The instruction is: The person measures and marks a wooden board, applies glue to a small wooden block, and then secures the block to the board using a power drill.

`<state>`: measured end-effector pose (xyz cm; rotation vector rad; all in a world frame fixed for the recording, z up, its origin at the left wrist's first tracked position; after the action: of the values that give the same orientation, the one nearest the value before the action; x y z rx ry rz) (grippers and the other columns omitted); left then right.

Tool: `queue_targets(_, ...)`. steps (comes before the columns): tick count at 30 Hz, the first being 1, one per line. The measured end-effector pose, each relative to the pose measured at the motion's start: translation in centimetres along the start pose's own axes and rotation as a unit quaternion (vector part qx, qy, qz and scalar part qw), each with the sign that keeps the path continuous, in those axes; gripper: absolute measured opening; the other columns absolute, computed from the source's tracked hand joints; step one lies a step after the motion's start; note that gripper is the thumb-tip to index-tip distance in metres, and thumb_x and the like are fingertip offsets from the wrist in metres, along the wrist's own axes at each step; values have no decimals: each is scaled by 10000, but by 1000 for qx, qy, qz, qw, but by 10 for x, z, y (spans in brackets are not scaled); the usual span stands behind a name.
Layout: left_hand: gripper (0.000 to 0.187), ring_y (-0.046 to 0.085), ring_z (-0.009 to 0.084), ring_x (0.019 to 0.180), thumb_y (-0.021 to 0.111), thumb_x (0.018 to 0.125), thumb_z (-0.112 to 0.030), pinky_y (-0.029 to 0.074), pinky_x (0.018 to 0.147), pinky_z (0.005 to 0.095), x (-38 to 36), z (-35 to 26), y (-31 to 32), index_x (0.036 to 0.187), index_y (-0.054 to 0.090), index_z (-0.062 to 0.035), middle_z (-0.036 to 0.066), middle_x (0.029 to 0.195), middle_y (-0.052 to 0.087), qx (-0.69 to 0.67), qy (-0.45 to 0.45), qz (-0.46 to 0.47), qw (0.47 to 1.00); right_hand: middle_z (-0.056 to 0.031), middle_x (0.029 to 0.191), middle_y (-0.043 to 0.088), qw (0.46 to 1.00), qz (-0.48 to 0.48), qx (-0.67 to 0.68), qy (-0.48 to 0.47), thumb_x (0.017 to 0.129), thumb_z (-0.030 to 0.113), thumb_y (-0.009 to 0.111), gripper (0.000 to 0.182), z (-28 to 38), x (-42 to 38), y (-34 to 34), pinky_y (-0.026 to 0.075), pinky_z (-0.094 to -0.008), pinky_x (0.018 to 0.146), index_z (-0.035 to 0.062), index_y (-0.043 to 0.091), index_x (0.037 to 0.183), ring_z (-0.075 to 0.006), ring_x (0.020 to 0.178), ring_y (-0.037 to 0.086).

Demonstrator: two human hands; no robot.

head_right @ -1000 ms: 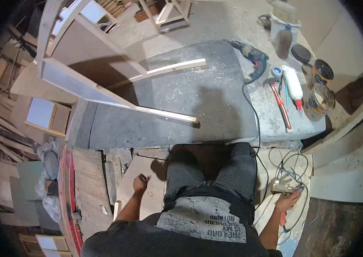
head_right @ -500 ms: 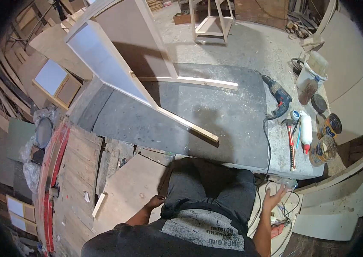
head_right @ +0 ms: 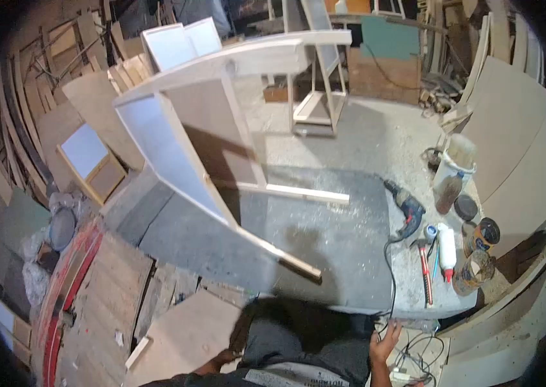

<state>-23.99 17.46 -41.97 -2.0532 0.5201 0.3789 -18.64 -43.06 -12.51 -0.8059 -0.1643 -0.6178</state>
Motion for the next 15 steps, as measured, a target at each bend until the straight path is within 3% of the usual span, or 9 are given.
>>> queue_targets(1,714,556,329,1081,534,841,-626,428,933,442,-18,-11,-12,1233,541,-29,199,1116,614,-38,-147,143,978,-265,1372,358,1000,-14,4,-2,724,99,629,559,2,1,-1,318,-462,1039,-22,464,1244,-461,1252,373)
queue_targets(3,615,613,177,622,614,751,-685,509,593,326,-18,1,-7,788,671,-74,81,685,638,-123,-188,161,961,-287,1343,367,998,55,33,-15,734,123,632,553,11,0,9,318,-507,1005,-8,470,1246,-484,1210,382)
queue_targets(4,539,621,172,647,616,813,-590,512,605,327,-17,2,-13,919,670,-64,92,742,653,-89,-261,113,955,-280,1313,387,999,42,20,-21,737,179,633,544,17,-3,8,295,-535,996,7,486,1232,-469,1207,374)
queue_targets(7,518,622,171,649,618,825,-563,512,606,329,3,-9,-26,948,664,-62,92,756,656,-139,-247,87,955,-279,1330,373,996,58,-69,15,736,251,620,559,17,-2,9,251,-551,1010,24,495,1231,-453,1245,334)
queue_targets(8,511,622,171,650,618,829,-554,512,607,330,11,-13,-32,957,662,-61,93,761,657,-153,-242,80,955,-277,1345,359,996,59,-34,53,738,313,595,571,16,-1,8,214,-563,1021,36,507,1229,-449,1267,303)
queue_targets(15,467,623,169,655,622,855,-491,512,610,334,23,-13,-30,1023,647,-56,94,792,663,-235,-230,59,943,-274,1380,334,997,34,-66,34,748,320,573,585,17,4,-3,212,-568,1027,21,502,1245,-456,1276,294)
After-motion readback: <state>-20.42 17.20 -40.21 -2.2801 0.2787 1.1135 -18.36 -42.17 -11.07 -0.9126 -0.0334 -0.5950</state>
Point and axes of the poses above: each hand's wrist, its own x-axis towards the middle knuckle, its own y-axis out of the palm, z = x × y, the point moved 8 cm from there along x, towards the middle knuckle
